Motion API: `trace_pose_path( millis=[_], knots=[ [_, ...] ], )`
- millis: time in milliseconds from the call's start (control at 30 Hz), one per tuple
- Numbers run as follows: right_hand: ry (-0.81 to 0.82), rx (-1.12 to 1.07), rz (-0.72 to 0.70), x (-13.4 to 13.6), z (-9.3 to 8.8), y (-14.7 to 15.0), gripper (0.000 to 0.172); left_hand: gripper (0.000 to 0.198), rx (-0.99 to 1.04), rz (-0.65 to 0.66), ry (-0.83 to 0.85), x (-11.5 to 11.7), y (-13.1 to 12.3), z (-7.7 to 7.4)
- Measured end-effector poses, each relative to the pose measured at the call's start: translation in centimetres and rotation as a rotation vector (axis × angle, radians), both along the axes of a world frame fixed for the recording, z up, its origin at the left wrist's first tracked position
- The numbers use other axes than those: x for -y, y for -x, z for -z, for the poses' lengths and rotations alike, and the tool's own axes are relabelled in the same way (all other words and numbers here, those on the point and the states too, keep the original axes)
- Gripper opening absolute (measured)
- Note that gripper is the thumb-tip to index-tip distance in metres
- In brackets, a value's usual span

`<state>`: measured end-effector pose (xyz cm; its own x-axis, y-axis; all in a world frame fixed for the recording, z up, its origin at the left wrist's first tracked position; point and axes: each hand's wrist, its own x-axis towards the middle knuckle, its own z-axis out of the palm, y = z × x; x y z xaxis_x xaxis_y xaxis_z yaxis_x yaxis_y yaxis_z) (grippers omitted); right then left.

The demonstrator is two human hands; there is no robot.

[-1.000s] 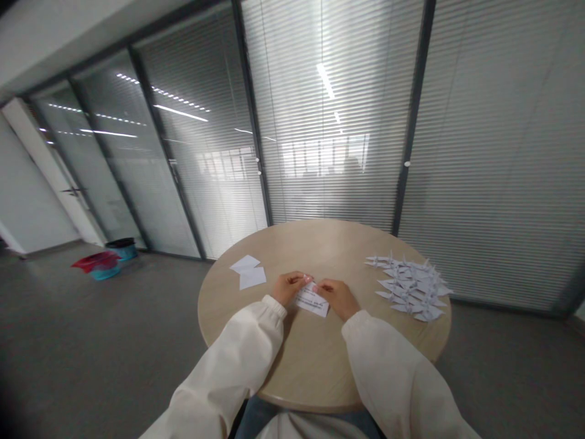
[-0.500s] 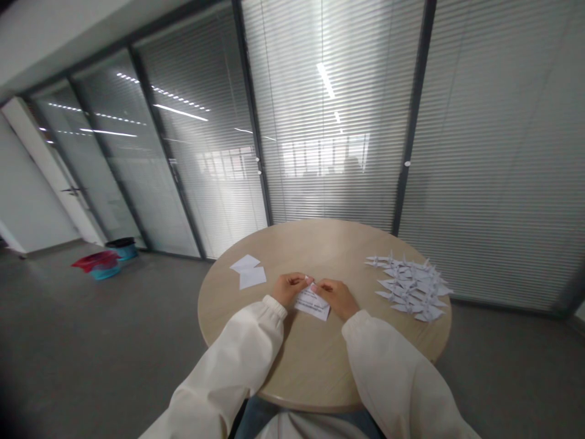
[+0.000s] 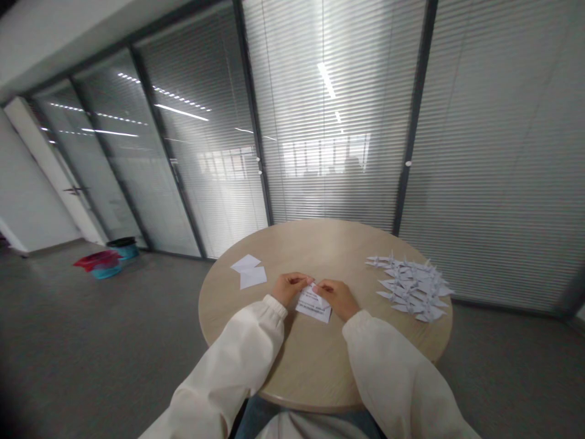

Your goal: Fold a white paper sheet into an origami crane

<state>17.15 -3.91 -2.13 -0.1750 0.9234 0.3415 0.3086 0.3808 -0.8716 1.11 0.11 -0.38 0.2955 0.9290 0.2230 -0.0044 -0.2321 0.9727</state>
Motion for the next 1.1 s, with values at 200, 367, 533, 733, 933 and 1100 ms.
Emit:
trace_pose_path(
  millis=[200,367,533,733,933,1100],
  knots=[
    [0.010,0.022,0.022,0.10,-0.22,0.05,0.033,0.034,-0.048,-0.030,-0.025,0.01,0.09,-0.02],
    [0.007,0.024,0.009,0.34,-0.48,0.12,0.033,0.038,-0.109,-0.059,-0.067,0.15,0.32,-0.21],
    [0.010,0.029,0.004,0.58,-0.81,0.20,0.034,0.041,-0.133,-0.068,-0.085,0.18,0.40,-0.15],
    [0.003,0.048,-0.001,0.48,-0.71,0.26,0.035,0.043,-0.136,-0.057,-0.080,-0.02,0.45,0.07],
    [0.020,0.039,0.006,0.09,-0.13,0.10,0.035,0.058,-0.111,0.011,-0.039,-0.01,0.47,-0.29],
    [0.031,0.038,0.013,0.12,-0.21,0.11,0.035,0.047,-0.084,0.013,0.000,0.19,0.22,-0.40]
  ],
)
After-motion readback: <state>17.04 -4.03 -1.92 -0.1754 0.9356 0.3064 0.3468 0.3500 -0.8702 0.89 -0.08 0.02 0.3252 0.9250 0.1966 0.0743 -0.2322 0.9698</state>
